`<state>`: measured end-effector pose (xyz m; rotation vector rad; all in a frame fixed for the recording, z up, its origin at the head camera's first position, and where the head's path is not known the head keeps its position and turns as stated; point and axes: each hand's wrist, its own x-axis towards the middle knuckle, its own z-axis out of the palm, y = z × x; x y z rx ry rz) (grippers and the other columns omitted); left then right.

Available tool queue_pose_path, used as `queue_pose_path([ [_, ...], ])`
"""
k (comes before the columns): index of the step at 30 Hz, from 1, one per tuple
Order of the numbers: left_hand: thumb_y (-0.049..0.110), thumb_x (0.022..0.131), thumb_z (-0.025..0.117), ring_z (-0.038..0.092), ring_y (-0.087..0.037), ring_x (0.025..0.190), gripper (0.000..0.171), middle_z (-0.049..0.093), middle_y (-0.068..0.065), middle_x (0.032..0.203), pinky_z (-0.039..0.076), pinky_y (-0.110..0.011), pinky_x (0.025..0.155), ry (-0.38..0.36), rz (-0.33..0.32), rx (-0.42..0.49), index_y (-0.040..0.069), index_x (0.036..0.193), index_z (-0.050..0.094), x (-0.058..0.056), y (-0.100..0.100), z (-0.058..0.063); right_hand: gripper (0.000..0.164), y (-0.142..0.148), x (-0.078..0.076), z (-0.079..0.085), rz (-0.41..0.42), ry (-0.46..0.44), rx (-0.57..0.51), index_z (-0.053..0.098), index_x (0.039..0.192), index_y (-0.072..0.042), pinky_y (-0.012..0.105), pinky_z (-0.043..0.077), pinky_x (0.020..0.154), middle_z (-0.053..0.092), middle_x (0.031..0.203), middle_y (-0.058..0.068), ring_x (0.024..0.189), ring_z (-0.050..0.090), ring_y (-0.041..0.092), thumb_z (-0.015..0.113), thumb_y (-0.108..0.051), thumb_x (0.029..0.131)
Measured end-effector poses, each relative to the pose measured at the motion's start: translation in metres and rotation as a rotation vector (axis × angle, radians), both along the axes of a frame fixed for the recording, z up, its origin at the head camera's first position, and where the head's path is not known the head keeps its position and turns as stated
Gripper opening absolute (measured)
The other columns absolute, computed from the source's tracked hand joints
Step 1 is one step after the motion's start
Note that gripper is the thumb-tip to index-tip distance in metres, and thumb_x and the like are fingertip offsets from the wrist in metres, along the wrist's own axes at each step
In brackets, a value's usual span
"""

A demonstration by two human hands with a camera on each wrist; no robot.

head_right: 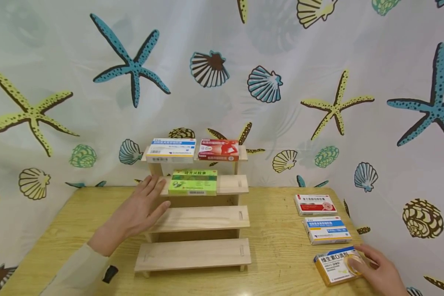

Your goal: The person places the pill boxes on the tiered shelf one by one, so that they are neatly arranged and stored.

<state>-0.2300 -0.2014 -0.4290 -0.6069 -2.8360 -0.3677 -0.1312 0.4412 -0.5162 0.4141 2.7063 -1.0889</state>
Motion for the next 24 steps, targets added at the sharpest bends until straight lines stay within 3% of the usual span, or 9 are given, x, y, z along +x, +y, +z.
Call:
queue_pose_path([
  [7,0.049,0.109,0.047,0.025,-0.051,0.158,0.077,0.026,-0.031,0.17,0.028,-0.06,0.129,0.003,0.001,-0.009,-0.005,0.162,0.032,-0.001,0.0,0.0,0.098,0.002,0.0,-0.013,-0.024,-0.058,-0.024,0.038,0.159,0.005,0.062,0.045,0.116,0.023,0.166,0.039,0.15,0.033,0.058,0.063,-0.067,0.097],
  [19,0.048,0.109,0.048,0.024,-0.051,0.158,0.077,0.028,-0.031,0.168,0.028,-0.061,0.128,-0.004,0.008,0.002,-0.006,0.161,0.034,0.0,0.0,0.0,0.101,0.0,-0.002,-0.014,-0.043,-0.096,0.004,0.04,0.159,0.002,0.069,0.037,0.117,0.025,0.165,0.038,0.149,0.027,0.061,0.068,-0.069,0.093],
  [24,0.049,0.109,0.048,0.023,-0.051,0.159,0.077,0.028,-0.031,0.169,0.027,-0.06,0.129,-0.008,0.009,0.001,-0.005,0.162,0.034,0.0,-0.001,-0.001,0.103,0.001,-0.001,-0.014,-0.038,-0.114,0.0,0.037,0.159,0.004,0.065,0.046,0.112,0.029,0.162,0.041,0.146,0.036,0.06,0.066,-0.07,0.094],
])
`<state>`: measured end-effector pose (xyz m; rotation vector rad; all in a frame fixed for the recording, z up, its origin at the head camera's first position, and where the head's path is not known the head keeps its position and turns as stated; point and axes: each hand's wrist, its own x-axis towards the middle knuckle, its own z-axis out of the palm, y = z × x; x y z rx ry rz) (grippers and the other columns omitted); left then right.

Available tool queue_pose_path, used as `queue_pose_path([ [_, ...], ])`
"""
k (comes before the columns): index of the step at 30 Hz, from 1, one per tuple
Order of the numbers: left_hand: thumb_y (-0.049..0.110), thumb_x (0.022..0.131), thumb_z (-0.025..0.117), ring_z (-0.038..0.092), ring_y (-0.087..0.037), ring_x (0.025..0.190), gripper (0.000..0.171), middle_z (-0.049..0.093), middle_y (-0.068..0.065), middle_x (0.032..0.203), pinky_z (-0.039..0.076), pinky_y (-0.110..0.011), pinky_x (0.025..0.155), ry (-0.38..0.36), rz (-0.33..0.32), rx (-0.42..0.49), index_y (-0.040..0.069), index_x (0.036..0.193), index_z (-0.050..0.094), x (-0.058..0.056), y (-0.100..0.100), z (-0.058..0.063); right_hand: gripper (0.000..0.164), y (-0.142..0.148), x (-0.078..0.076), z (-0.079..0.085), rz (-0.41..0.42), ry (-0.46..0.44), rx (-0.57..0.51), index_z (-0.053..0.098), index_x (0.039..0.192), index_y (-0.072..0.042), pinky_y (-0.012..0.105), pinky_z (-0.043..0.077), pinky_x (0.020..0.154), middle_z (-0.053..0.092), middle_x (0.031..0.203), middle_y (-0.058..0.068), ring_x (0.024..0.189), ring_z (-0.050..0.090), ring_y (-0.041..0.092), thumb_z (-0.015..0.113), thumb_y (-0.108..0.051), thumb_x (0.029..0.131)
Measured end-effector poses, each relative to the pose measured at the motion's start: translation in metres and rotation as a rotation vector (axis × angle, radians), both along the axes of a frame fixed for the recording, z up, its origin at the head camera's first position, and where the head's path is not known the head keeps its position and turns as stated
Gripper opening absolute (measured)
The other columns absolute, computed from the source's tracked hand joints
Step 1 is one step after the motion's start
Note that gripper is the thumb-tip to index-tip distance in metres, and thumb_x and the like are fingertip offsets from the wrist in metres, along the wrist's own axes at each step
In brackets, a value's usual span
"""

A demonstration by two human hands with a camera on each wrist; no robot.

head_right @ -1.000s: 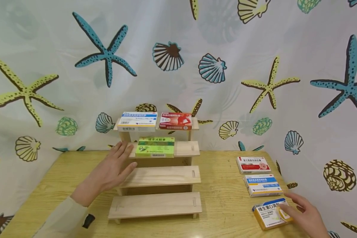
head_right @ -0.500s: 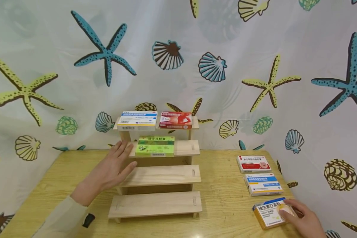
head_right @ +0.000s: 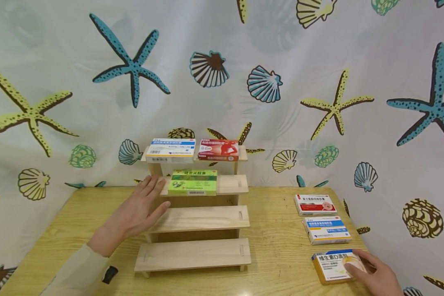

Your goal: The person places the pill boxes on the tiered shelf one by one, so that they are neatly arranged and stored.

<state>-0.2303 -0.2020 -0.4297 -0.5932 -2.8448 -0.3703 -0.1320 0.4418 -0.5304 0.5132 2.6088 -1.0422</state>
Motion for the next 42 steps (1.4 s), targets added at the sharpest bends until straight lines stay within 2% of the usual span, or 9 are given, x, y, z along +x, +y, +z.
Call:
queue_pose_path([
  [5,0.049,0.109,0.048,0.023,-0.051,0.159,0.077,0.027,-0.031,0.169,0.027,-0.06,0.129,-0.001,-0.003,0.001,-0.005,0.162,0.033,0.0,0.0,0.0,0.104,0.0,0.0,-0.003,0.007,-0.005,0.019,0.036,0.159,0.005,0.055,0.057,0.097,0.044,0.152,0.043,0.129,0.056,0.054,0.066,-0.07,0.094],
  [8,0.049,0.109,0.048,0.023,-0.051,0.159,0.077,0.027,-0.031,0.169,0.027,-0.06,0.129,0.0,-0.004,-0.002,-0.005,0.162,0.033,-0.001,0.001,0.0,0.102,0.0,0.0,-0.004,0.024,-0.01,0.014,0.033,0.16,0.005,0.041,0.058,0.086,0.049,0.146,0.042,0.11,0.068,0.037,0.065,-0.068,0.096],
  [11,0.049,0.109,0.048,0.023,-0.051,0.159,0.077,0.027,-0.031,0.169,0.027,-0.06,0.129,0.002,-0.004,-0.004,-0.005,0.162,0.033,0.0,0.001,0.0,0.102,-0.001,0.002,-0.005,0.014,-0.034,-0.016,0.029,0.163,0.002,0.029,0.05,0.066,0.066,0.104,0.03,0.081,0.064,0.019,0.064,-0.067,0.096],
  [15,0.049,0.109,0.048,0.024,-0.051,0.158,0.077,0.028,-0.031,0.169,0.028,-0.06,0.128,0.007,-0.005,-0.005,-0.005,0.162,0.033,0.0,0.002,0.001,0.104,-0.003,0.004,-0.006,-0.019,-0.06,-0.069,0.026,0.165,-0.001,0.028,0.041,0.053,0.049,0.067,0.0,0.058,0.048,0.016,0.065,-0.067,0.095],
  [23,0.049,0.109,0.049,0.024,-0.051,0.158,0.077,0.028,-0.031,0.169,0.028,-0.06,0.129,0.006,-0.005,-0.002,-0.005,0.162,0.033,0.0,0.001,0.001,0.111,-0.006,0.0,-0.006,0.051,-0.079,-0.03,0.028,0.164,0.0,0.03,0.048,0.074,0.068,0.117,0.018,0.095,0.062,0.02,0.079,-0.062,0.087],
  [28,0.048,0.109,0.049,0.024,-0.051,0.159,0.077,0.028,-0.031,0.168,0.028,-0.06,0.129,0.005,-0.003,-0.003,-0.005,0.162,0.033,0.001,0.001,0.001,0.113,-0.009,-0.001,-0.007,0.086,-0.072,-0.027,0.026,0.165,-0.002,0.03,0.049,0.075,0.071,0.115,0.013,0.095,0.063,0.018,0.084,-0.057,0.085],
  [34,0.049,0.109,0.048,0.023,-0.051,0.159,0.077,0.027,-0.031,0.169,0.027,-0.06,0.129,0.007,-0.002,-0.01,-0.005,0.162,0.032,0.001,0.0,0.0,0.111,-0.014,-0.002,-0.007,0.098,-0.05,0.027,0.031,0.164,-0.005,0.029,0.043,0.073,0.068,0.107,0.011,0.091,0.058,0.02,0.083,-0.06,0.084],
  [38,0.05,0.109,0.047,0.023,-0.05,0.159,0.078,0.026,-0.03,0.17,0.027,-0.06,0.129,0.008,-0.004,-0.011,-0.004,0.163,0.032,0.001,0.0,0.0,0.1,-0.02,-0.002,-0.002,0.138,-0.022,0.04,0.039,0.163,-0.01,0.028,0.047,0.078,0.062,0.134,0.029,0.104,0.059,0.023,0.079,-0.062,0.087],
  [42,0.05,0.109,0.047,0.021,-0.05,0.16,0.078,0.025,-0.03,0.17,0.026,-0.059,0.13,0.001,-0.001,-0.009,-0.004,0.163,0.032,0.0,0.0,0.0,0.088,-0.027,-0.001,0.005,0.195,0.024,0.074,0.047,0.16,-0.015,0.032,0.05,0.084,0.05,0.153,0.031,0.117,0.06,0.03,0.075,-0.061,0.091],
])
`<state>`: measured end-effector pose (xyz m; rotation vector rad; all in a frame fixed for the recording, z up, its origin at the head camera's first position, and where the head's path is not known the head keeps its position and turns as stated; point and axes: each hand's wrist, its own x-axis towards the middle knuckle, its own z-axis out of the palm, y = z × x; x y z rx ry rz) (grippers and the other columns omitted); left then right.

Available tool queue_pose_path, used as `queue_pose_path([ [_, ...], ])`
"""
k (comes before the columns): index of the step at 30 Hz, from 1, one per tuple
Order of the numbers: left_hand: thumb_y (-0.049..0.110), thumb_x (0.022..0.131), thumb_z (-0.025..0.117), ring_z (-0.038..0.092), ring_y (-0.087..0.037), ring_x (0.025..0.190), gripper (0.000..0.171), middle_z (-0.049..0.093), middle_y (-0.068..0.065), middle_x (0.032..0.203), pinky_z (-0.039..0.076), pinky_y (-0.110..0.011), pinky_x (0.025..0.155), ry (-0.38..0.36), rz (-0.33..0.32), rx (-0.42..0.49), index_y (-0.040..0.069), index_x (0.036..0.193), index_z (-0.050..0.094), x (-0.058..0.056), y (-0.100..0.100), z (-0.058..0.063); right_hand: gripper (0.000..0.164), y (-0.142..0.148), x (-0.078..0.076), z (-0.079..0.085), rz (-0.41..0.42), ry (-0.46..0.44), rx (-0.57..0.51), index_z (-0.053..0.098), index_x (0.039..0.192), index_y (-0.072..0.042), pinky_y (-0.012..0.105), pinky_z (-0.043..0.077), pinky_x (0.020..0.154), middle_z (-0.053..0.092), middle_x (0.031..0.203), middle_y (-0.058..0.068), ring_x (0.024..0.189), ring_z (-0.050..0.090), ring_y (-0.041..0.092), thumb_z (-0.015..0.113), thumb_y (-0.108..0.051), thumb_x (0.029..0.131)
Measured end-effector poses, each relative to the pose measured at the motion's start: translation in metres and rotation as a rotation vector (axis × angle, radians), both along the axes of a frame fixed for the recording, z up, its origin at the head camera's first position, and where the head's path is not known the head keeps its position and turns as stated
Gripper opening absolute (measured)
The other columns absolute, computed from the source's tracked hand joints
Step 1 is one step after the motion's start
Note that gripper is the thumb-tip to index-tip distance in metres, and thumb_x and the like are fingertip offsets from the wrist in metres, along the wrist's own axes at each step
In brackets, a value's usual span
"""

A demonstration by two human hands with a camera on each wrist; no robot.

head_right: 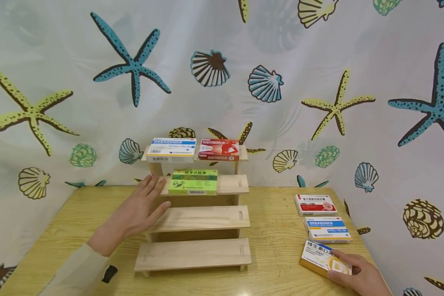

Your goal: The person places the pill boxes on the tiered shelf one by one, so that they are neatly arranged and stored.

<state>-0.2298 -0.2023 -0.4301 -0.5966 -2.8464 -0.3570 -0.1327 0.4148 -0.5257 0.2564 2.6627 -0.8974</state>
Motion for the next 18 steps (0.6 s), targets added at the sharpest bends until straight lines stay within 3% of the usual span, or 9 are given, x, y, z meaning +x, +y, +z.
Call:
queue_pose_path([
  [7,0.05,0.109,0.047,0.023,-0.051,0.159,0.078,0.026,-0.03,0.169,0.029,-0.06,0.128,0.004,0.0,0.0,-0.004,0.163,0.032,0.001,0.001,0.001,0.082,-0.015,0.0,0.012,0.017,0.074,0.049,0.055,0.156,-0.023,0.031,0.046,0.085,0.049,0.154,0.025,0.116,0.056,0.029,0.076,-0.065,0.089],
  [12,0.05,0.109,0.047,0.023,-0.051,0.159,0.078,0.027,-0.031,0.169,0.029,-0.061,0.128,0.003,0.003,0.002,-0.004,0.163,0.031,0.001,0.001,0.001,0.077,-0.031,0.0,0.027,0.047,0.159,0.041,0.056,0.155,-0.027,0.032,0.046,0.089,0.048,0.156,0.02,0.123,0.055,0.033,0.077,-0.061,0.089],
  [18,0.049,0.109,0.048,0.024,-0.051,0.158,0.077,0.027,-0.031,0.169,0.031,-0.061,0.127,0.005,0.003,0.006,-0.004,0.163,0.032,0.0,0.001,0.001,0.069,-0.052,-0.005,0.043,0.074,0.313,0.004,0.061,0.151,-0.028,0.019,0.048,0.081,0.054,0.15,0.018,0.111,0.057,0.018,0.081,-0.053,0.089],
])
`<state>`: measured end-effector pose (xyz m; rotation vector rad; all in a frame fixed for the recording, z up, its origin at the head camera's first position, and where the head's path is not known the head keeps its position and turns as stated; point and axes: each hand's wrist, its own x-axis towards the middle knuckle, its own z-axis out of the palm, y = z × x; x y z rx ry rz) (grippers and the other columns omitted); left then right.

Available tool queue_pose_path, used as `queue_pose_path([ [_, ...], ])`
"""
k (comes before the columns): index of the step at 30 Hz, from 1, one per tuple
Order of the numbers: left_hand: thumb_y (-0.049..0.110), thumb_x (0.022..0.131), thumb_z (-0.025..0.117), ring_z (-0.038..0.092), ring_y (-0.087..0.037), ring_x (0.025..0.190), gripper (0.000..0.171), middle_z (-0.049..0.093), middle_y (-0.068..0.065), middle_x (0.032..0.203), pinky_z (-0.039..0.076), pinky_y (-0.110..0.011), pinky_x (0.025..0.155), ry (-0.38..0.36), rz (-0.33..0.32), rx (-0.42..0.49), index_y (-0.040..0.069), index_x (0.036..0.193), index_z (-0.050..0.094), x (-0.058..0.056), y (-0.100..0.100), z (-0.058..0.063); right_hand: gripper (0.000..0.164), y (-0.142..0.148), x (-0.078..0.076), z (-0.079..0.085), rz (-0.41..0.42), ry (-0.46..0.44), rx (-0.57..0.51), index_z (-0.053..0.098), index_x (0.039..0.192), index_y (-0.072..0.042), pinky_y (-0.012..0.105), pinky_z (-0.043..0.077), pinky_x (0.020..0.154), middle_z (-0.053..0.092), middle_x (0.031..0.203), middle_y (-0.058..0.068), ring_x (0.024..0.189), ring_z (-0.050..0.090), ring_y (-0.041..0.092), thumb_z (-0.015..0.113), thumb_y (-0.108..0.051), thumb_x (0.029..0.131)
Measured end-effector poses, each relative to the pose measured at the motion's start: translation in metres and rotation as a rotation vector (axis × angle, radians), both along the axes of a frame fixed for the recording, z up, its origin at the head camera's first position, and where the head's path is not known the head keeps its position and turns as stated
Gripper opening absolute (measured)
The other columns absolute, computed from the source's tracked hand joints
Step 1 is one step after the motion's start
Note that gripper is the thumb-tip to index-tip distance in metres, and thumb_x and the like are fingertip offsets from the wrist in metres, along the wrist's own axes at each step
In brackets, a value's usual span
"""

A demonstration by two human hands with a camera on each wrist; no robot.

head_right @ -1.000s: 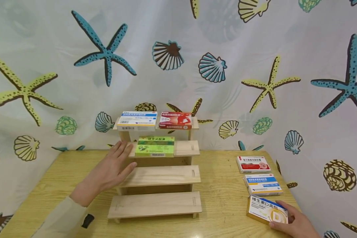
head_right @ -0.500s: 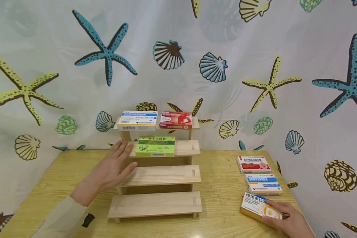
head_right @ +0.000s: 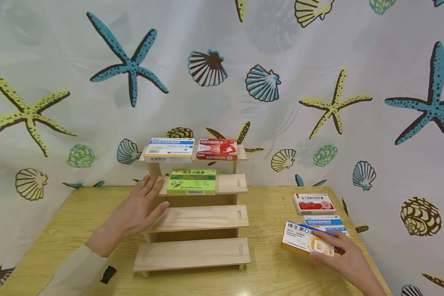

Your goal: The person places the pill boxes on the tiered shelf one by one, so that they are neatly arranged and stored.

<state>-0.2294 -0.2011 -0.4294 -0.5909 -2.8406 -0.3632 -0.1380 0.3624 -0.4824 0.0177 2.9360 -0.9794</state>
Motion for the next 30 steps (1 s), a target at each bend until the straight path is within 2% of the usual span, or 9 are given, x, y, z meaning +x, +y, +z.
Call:
queue_pose_path([
  [2,0.049,0.109,0.049,0.024,-0.051,0.158,0.077,0.027,-0.031,0.169,0.031,-0.061,0.127,0.001,0.0,-0.001,-0.004,0.163,0.032,0.0,0.0,0.0,0.067,-0.007,-0.002,0.005,0.012,0.047,-0.01,0.063,0.148,-0.028,0.017,0.049,0.081,0.056,0.149,0.017,0.112,0.057,0.018,0.083,-0.051,0.088],
  [6,0.049,0.109,0.049,0.024,-0.051,0.158,0.077,0.027,-0.031,0.169,0.03,-0.061,0.127,-0.003,0.0,-0.005,-0.004,0.163,0.032,-0.001,-0.001,-0.001,0.065,-0.021,-0.006,0.015,0.04,0.109,-0.008,0.066,0.145,-0.029,0.02,0.047,0.085,0.057,0.147,0.017,0.121,0.057,0.026,0.085,-0.049,0.087],
  [8,0.049,0.109,0.049,0.024,-0.051,0.158,0.078,0.027,-0.031,0.169,0.03,-0.061,0.127,-0.005,-0.001,-0.006,-0.004,0.163,0.032,-0.001,-0.001,-0.001,0.063,-0.028,-0.008,0.02,0.065,0.13,-0.043,0.066,0.145,-0.029,0.02,0.049,0.084,0.058,0.146,0.017,0.121,0.057,0.028,0.085,-0.046,0.087],
  [13,0.049,0.109,0.049,0.024,-0.051,0.158,0.077,0.027,-0.031,0.169,0.029,-0.061,0.128,-0.001,-0.002,-0.002,-0.004,0.162,0.033,-0.001,0.0,-0.001,0.059,-0.043,-0.015,0.029,0.148,0.177,-0.112,0.066,0.145,-0.031,0.021,0.051,0.077,0.058,0.142,0.006,0.108,0.057,0.015,0.085,-0.04,0.09],
  [17,0.048,0.109,0.049,0.024,-0.051,0.158,0.077,0.028,-0.031,0.169,0.029,-0.061,0.127,-0.003,-0.004,0.004,-0.004,0.163,0.033,-0.001,0.0,0.0,0.058,-0.053,-0.02,0.033,0.173,0.198,-0.096,0.066,0.144,-0.038,0.025,0.046,0.08,0.059,0.14,0.0,0.111,0.053,0.017,0.085,-0.042,0.089],
  [22,0.048,0.109,0.049,0.023,-0.051,0.159,0.076,0.028,-0.03,0.169,0.029,-0.062,0.127,-0.012,-0.002,0.009,-0.003,0.163,0.032,0.0,0.0,0.0,0.058,-0.065,-0.022,0.039,0.193,0.195,-0.101,0.066,0.143,-0.039,0.033,0.048,0.086,0.06,0.144,0.006,0.12,0.056,0.028,0.085,-0.043,0.088],
  [27,0.048,0.109,0.048,0.024,-0.051,0.159,0.076,0.028,-0.03,0.169,0.029,-0.061,0.128,-0.005,0.0,0.005,-0.004,0.163,0.033,-0.001,0.0,0.0,0.057,-0.076,-0.028,0.04,0.226,0.213,-0.127,0.068,0.142,-0.037,0.032,0.049,0.082,0.061,0.144,0.012,0.114,0.06,0.029,0.086,-0.039,0.088],
  [30,0.048,0.109,0.048,0.024,-0.051,0.159,0.076,0.028,-0.03,0.169,0.029,-0.061,0.128,-0.007,0.002,0.005,-0.004,0.163,0.032,0.0,0.0,0.0,0.057,-0.084,-0.034,0.038,0.251,0.232,-0.143,0.068,0.141,-0.037,0.042,0.052,0.09,0.06,0.147,0.014,0.126,0.06,0.039,0.087,-0.038,0.087],
])
